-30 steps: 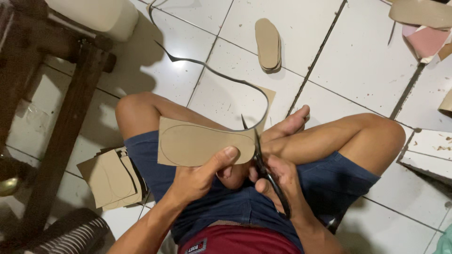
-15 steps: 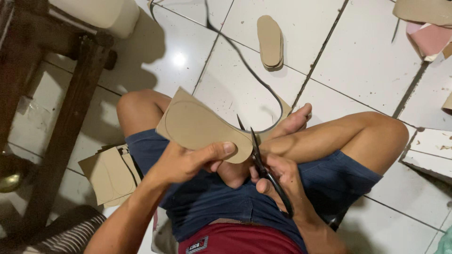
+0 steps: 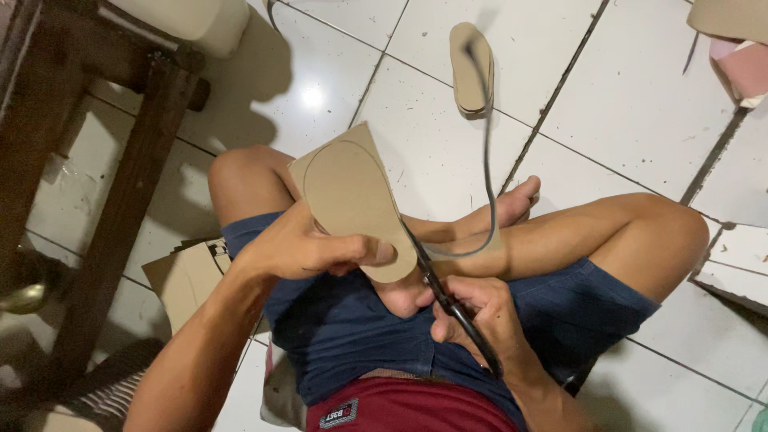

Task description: The person sits cross-legged on the floor and cuts insole shapes from a sheet of stiff board using large scissors, following a drawn outline. They trim the edges of each cut insole, set finished pieces on the floor, and pick up new sheets to continue cutting.

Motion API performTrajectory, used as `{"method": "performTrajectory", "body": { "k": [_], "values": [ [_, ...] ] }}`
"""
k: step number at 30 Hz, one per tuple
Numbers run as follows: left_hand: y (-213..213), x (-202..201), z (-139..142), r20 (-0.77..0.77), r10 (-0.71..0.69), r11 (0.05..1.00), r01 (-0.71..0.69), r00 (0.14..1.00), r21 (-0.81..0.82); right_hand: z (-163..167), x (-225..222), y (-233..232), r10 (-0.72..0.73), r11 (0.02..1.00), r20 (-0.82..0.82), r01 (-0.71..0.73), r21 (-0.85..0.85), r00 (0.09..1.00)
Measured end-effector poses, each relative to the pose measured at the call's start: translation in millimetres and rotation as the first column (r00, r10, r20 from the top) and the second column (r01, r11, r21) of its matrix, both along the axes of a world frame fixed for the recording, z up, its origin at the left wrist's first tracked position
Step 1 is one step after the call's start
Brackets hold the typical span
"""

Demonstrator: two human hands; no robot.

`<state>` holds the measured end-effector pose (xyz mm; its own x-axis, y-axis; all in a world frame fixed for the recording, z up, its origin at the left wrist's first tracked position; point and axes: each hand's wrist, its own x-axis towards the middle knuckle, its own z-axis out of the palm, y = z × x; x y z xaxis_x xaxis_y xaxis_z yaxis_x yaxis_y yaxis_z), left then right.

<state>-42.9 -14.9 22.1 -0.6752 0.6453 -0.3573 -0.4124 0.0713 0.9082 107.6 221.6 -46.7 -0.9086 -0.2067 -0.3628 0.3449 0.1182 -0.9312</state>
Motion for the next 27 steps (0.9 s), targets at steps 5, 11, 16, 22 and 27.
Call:
{"method": "performTrajectory", "body": {
  "k": [5,11,16,22,27],
  "values": [
    [5,16,-16,-0.104,0.197,0.976,-0.205,0.975,-0.072,4,-6,2,-0.055,0.995,0.048,0.059,-0.084,0.997],
    [6,26,-9,-0.095,0.145,0.984,-0.154,0.985,-0.094,-3,-6,0,-0.061,0.975,-0.167,0.024,-0.220,0.984],
    [12,30,-5,-0.044,0.170,0.984,-0.172,0.984,-0.053,-8,8,-3,-0.098,0.994,0.037,0.096,0.057,0.994],
    [14,44,-11,-0.085,0.137,0.989,-0.141,0.987,-0.043,12,0,-10,-0.148,0.987,0.041,0.150,-0.051,0.988],
    [19,57,-17,0.004,0.142,0.990,-0.142,0.990,0.014,18,-4,-17,-0.206,0.957,-0.003,0.201,-0.211,0.979]
  ]
}}
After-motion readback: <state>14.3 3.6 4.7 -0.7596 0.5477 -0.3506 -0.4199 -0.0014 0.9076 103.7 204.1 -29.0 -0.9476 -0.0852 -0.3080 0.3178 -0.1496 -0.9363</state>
